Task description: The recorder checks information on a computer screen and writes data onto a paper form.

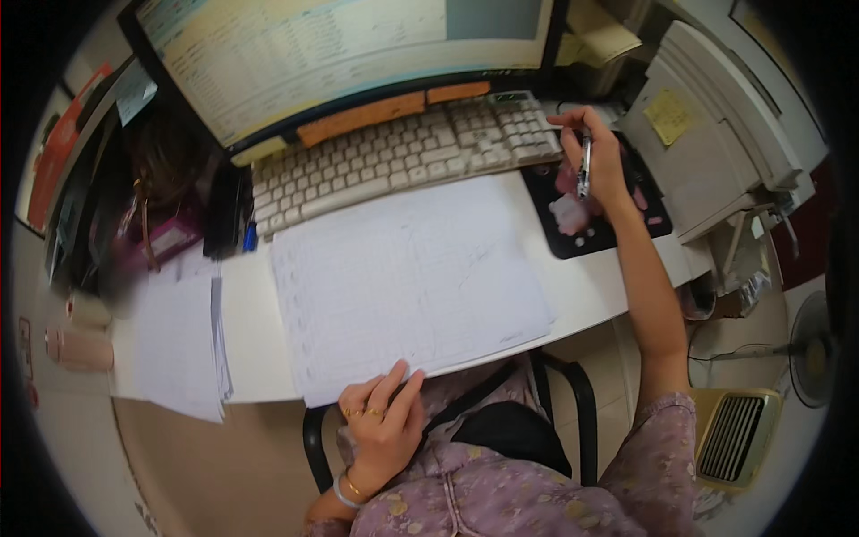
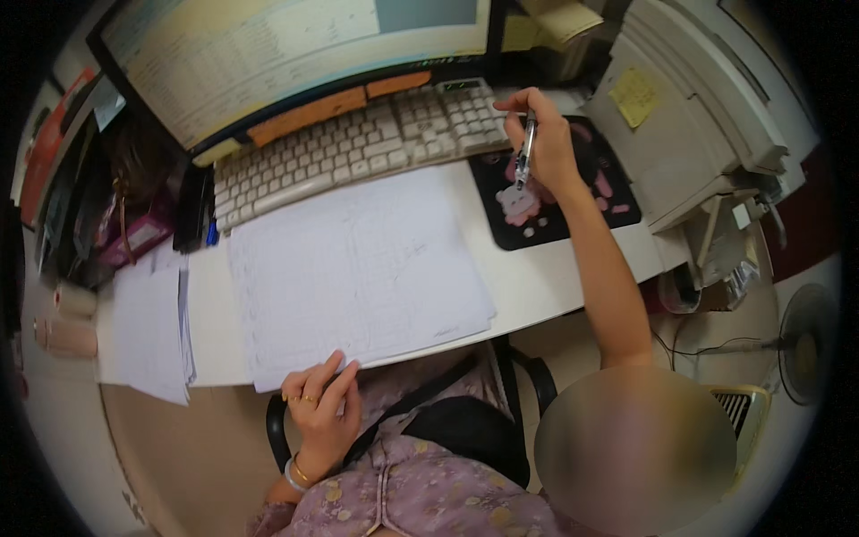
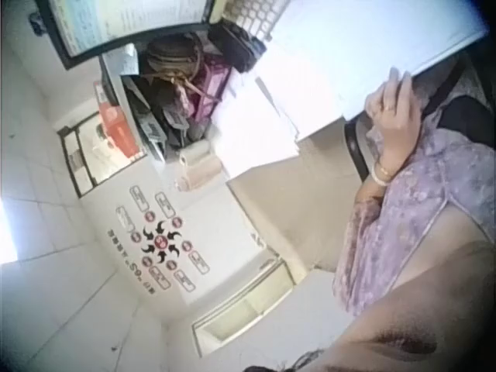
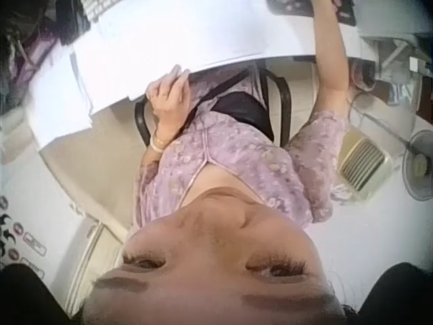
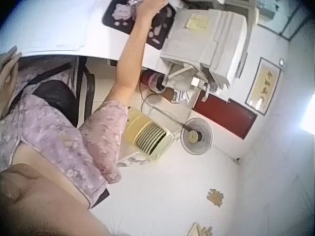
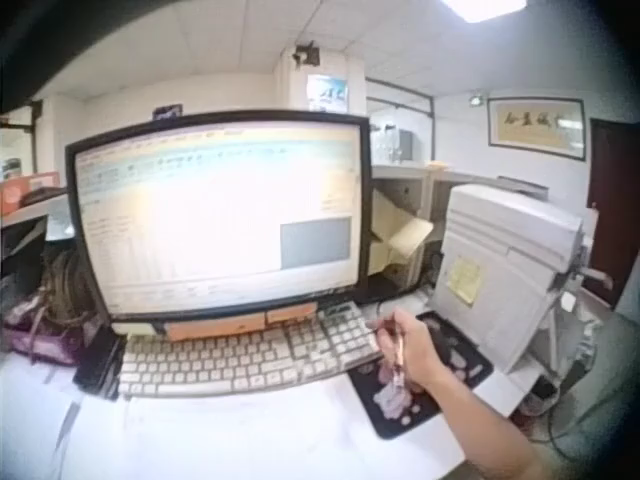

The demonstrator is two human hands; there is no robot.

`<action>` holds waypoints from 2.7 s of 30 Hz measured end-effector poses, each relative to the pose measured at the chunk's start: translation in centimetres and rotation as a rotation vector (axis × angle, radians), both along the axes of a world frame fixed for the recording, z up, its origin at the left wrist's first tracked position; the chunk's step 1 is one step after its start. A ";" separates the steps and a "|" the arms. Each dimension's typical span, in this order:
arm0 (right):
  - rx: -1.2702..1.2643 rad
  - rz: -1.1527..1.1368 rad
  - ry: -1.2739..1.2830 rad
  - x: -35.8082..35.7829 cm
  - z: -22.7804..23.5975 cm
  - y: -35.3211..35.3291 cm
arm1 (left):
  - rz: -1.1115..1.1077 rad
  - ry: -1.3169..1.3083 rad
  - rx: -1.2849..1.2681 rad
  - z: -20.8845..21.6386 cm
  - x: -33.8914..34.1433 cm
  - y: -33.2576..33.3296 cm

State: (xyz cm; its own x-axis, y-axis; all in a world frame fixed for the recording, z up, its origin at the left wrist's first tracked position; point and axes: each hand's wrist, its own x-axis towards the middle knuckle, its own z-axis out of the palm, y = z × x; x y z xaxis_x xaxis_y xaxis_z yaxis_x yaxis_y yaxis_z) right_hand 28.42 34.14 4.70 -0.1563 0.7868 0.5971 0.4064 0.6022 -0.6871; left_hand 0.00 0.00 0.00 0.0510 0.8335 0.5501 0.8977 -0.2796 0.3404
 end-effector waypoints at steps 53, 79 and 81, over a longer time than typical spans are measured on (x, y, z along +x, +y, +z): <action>0.108 -0.150 -0.221 -1.4 0.7 -0.8 | 0.065 -0.057 -0.028 0.2 0.1 0.0; 0.256 -0.081 -0.301 -3.5 0.7 -1.1 | 0.069 -0.064 0.004 0.4 0.2 0.1; 0.221 -0.134 -0.320 -3.1 0.5 -1.1 | 0.068 -0.065 0.005 0.4 0.2 0.1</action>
